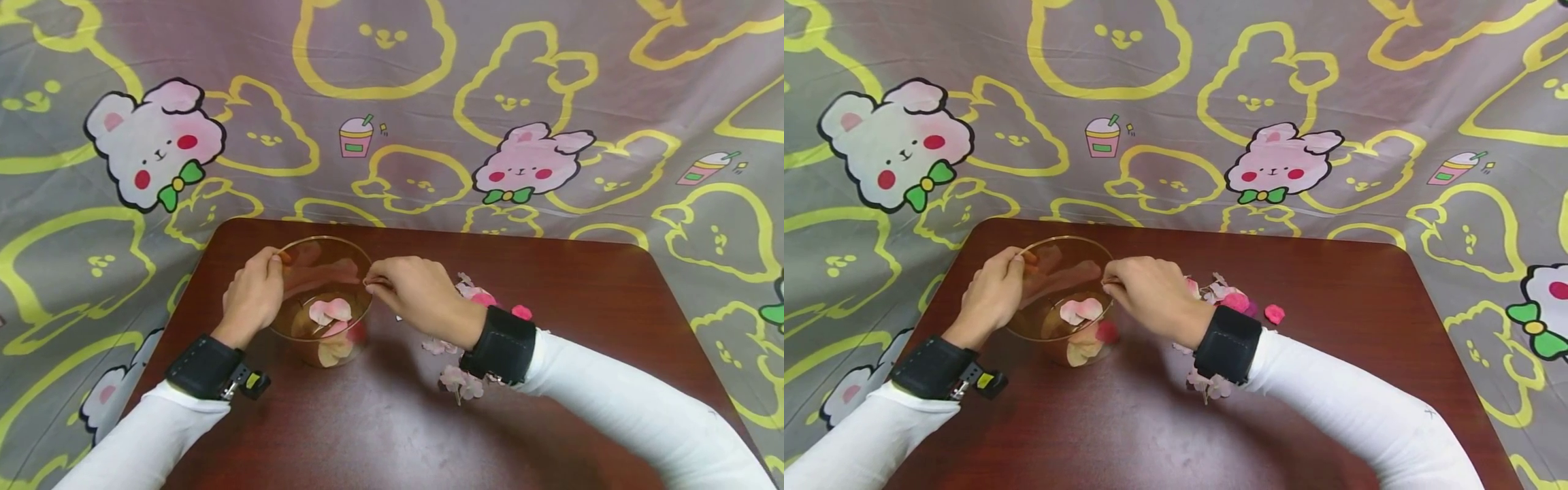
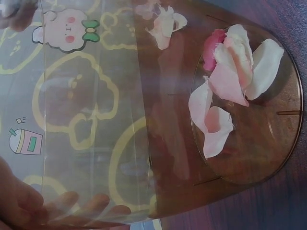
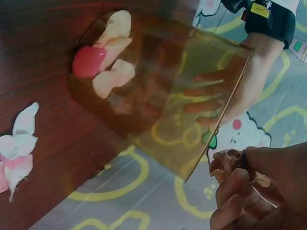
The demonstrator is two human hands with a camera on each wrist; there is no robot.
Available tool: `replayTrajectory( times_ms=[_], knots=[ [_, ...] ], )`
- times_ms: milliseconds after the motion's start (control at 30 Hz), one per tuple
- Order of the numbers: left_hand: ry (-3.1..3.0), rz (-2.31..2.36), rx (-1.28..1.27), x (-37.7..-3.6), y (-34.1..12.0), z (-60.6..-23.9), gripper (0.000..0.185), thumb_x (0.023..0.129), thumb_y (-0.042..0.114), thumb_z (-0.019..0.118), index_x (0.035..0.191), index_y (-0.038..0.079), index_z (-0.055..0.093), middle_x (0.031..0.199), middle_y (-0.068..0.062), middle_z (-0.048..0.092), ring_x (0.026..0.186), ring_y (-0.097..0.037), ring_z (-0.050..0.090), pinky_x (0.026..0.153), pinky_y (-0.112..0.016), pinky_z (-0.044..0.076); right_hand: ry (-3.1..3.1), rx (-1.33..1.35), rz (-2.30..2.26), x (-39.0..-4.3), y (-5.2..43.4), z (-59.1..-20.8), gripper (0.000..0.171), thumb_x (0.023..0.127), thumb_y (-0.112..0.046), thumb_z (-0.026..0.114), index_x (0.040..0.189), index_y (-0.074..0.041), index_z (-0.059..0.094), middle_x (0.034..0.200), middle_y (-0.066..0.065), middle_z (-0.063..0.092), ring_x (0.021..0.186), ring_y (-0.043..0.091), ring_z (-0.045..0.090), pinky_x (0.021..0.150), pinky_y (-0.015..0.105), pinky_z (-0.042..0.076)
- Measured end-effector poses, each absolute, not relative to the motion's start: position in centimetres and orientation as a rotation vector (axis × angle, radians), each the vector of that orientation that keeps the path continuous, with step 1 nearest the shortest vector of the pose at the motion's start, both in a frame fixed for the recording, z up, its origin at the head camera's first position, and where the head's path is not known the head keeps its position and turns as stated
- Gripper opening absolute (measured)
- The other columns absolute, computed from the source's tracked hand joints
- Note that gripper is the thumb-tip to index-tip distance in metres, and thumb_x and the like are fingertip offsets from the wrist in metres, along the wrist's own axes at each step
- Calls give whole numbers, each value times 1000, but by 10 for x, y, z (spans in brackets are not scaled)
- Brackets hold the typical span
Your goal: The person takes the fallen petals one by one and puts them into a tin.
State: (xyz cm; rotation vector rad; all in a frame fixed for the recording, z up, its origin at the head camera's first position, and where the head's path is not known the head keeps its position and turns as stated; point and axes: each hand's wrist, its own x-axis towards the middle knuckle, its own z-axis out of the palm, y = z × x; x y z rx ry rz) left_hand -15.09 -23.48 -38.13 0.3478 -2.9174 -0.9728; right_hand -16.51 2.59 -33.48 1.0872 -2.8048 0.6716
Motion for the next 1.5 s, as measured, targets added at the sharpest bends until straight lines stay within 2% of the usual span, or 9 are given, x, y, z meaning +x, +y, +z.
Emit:
replayTrajectory(
  times_ms=[167, 467, 967, 1300, 1500],
  knots=[
    [-2915, -980, 345, -151, -236, -382, 48, 110, 35, 20, 132, 13, 57, 130, -21, 64, 115, -52, 60, 81, -63, 44, -2779, 1115, 653, -161, 14, -334, 11, 97, -26, 69, 104, -21, 76, 94, -8, 74, 86, 8, 69, 71, 38, 56],
    [-2914, -991, 342, -151, -236, -382, 48, 110, 35, 21, 132, 13, 57, 129, -21, 65, 114, -51, 61, 82, -63, 44, -2828, 1161, 610, -157, 2, -340, 9, 97, -26, 69, 102, -23, 76, 94, -9, 75, 89, 9, 72, 69, 40, 56],
    [-2916, -984, 351, -150, -235, -381, 47, 110, 33, 21, 133, 11, 56, 133, -21, 63, 116, -52, 60, 82, -63, 44, -2847, 1232, 614, -156, -10, -341, 10, 97, -29, 68, 100, -25, 77, 92, -12, 75, 86, 6, 69, 70, 36, 55],
    [-2906, -985, 348, -149, -236, -381, 47, 110, 33, 21, 131, 12, 57, 133, -21, 63, 115, -52, 61, 81, -63, 44, -2888, 1195, 539, -159, -9, -339, 16, 94, -37, 71, 103, -24, 76, 88, -11, 73, 79, 8, 65, 63, 35, 51],
    [-2912, -968, 339, -149, -236, -381, 46, 110, 33, 21, 131, 12, 57, 132, -21, 64, 115, -53, 61, 81, -64, 45, -2892, 1147, 601, -166, -2, -333, 16, 93, -32, 73, 105, -20, 75, 92, -8, 75, 82, 9, 67, 63, 35, 52]
  ],
)
